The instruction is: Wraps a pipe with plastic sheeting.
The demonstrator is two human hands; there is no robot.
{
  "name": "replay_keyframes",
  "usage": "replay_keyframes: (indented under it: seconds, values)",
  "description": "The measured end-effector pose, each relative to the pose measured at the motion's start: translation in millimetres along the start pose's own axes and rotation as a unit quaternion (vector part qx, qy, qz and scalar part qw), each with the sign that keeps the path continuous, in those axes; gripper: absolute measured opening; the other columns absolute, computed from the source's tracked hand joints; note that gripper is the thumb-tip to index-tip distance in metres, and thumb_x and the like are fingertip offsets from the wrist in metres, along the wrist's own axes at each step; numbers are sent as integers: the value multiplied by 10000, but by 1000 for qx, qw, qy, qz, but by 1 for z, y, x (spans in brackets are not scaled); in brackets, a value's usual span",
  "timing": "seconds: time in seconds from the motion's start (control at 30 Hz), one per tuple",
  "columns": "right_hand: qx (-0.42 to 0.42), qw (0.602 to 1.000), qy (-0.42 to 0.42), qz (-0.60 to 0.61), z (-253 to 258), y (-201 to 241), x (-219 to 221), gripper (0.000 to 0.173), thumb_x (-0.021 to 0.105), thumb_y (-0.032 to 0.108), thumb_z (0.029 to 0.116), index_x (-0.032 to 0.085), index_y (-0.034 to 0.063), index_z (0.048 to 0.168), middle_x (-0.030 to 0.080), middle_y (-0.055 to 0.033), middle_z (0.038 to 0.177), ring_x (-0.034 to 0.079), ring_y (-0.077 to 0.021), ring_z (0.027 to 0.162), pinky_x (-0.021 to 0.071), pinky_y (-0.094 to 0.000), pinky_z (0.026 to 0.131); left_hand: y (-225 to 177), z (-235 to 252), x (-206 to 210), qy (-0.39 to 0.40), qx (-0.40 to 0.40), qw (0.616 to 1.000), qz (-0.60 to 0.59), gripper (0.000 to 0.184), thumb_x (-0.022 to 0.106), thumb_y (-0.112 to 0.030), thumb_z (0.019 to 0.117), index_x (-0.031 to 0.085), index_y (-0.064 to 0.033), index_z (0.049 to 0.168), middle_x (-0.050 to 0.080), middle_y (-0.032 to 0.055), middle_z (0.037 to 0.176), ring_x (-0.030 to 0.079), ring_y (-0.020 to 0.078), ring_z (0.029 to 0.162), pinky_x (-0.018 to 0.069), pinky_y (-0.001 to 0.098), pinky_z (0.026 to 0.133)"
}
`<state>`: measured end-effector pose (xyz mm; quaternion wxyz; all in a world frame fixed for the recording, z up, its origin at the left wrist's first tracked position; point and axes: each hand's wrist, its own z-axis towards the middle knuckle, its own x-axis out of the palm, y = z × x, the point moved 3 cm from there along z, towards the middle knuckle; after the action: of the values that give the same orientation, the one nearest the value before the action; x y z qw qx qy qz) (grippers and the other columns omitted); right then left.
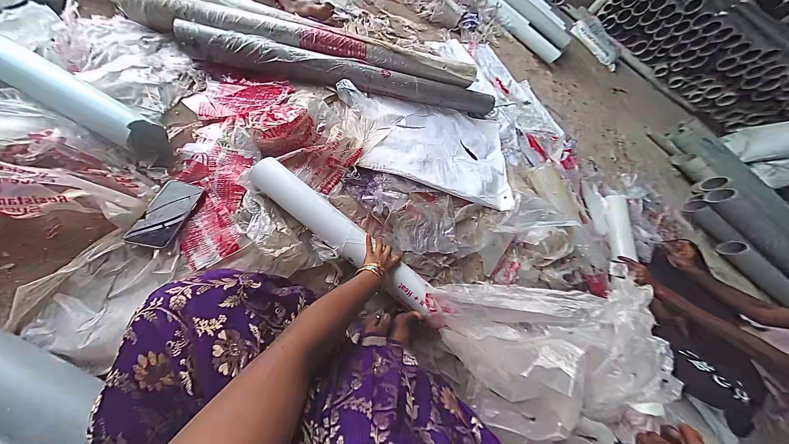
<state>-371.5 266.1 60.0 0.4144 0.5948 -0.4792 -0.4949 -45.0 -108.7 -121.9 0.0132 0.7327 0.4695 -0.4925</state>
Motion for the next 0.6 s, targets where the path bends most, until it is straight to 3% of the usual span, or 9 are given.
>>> replay_keyframes:
  seconds: [0.07, 0.17, 0.23, 0.3, 0.37, 0.4, 0.47, 0.53, 0.6]
  values:
    - [-51, 998, -23, -6, -16, 38, -1, 282, 282, 273, 1146, 439, 170, 936, 421, 122, 537, 323, 11, 353, 332, -156, 368, -2, 2, 0, 4, -9, 1000, 10, 666, 505, 57, 1005, 372, -192, 1608, 294, 260, 1655, 95, 552, 1549, -20, 815, 1150]
    - [-274, 961, 18, 1, -67, 101, 47, 171, 357, 118, 1111, 498, 92, 1017, 479, 146, 615, 387, 80, 408, 340, -93, 387, -5, 2, 0, 9, -21, 999, 28, 684, 517, 75, 989, 367, -174, 1608, 290, 258, 1657, 105, 550, 1548, 2, 822, 1146]
    - [-448, 875, 162, -82, -113, 118, 102, 158, 453, 78, 1061, 573, -15, 1015, 582, 117, 746, 520, 98, 572, 455, -81, 539, -8, 0, 0, 15, -27, 999, 43, 692, 526, 84, 980, 358, -148, 1609, 283, 266, 1657, 111, 560, 1543, 20, 834, 1137]
    - [-530, 752, 317, -232, -153, 94, 165, 294, 559, 156, 1025, 704, -93, 966, 716, -63, 840, 649, -36, 718, 553, -206, 704, -11, 0, 0, 17, -31, 998, 56, 696, 534, 92, 971, 354, -127, 1607, 277, 276, 1656, 109, 574, 1537, 36, 845, 1124]
    - [-454, 627, 469, -425, -176, 42, 221, 272, 593, 174, 1022, 759, -29, 1095, 762, -187, 1094, 746, -284, 1009, 576, -451, 927, -14, -1, 3, 17, -40, 997, 69, 717, 547, 100, 957, 349, -126, 1607, 272, 273, 1659, 109, 578, 1535, 43, 845, 1123]
    - [-366, 553, 523, -536, -180, 15, 246, 319, 572, 206, 1056, 702, 13, 1274, 680, -194, 1328, 665, -344, 1218, 496, -525, 1050, -15, -1, 4, 13, -43, 996, 74, 721, 551, 101, 954, 349, -127, 1608, 274, 273, 1658, 110, 579, 1535, 48, 846, 1123]
    - [-267, 446, 540, -662, -177, -41, 281, 480, 577, 275, 1063, 526, 73, 1495, 440, -167, 1605, 561, -399, 1346, 464, -595, 1067, -16, -2, 8, 4, -47, 996, 76, 726, 550, 105, 952, 348, -127, 1610, 270, 271, 1661, 101, 578, 1538, 43, 842, 1128]
    - [-241, 409, 514, -715, -172, -79, 300, 651, 616, 362, 1039, 400, 52, 1569, 359, -215, 1636, 583, -447, 1291, 498, -621, 995, -16, -1, 5, -6, -49, 996, 80, 721, 535, 105, 959, 340, -128, 1613, 265, 274, 1663, 95, 577, 1539, 43, 839, 1130]
    - [-217, 397, 486, -747, -172, -102, 300, 665, 613, 377, 1036, 415, -30, 1524, 460, -295, 1528, 586, -482, 1271, 491, -646, 983, -14, -1, 7, 4, -55, 995, 85, 727, 539, 102, 961, 336, -140, 1617, 262, 268, 1666, 92, 579, 1539, 47, 844, 1126]
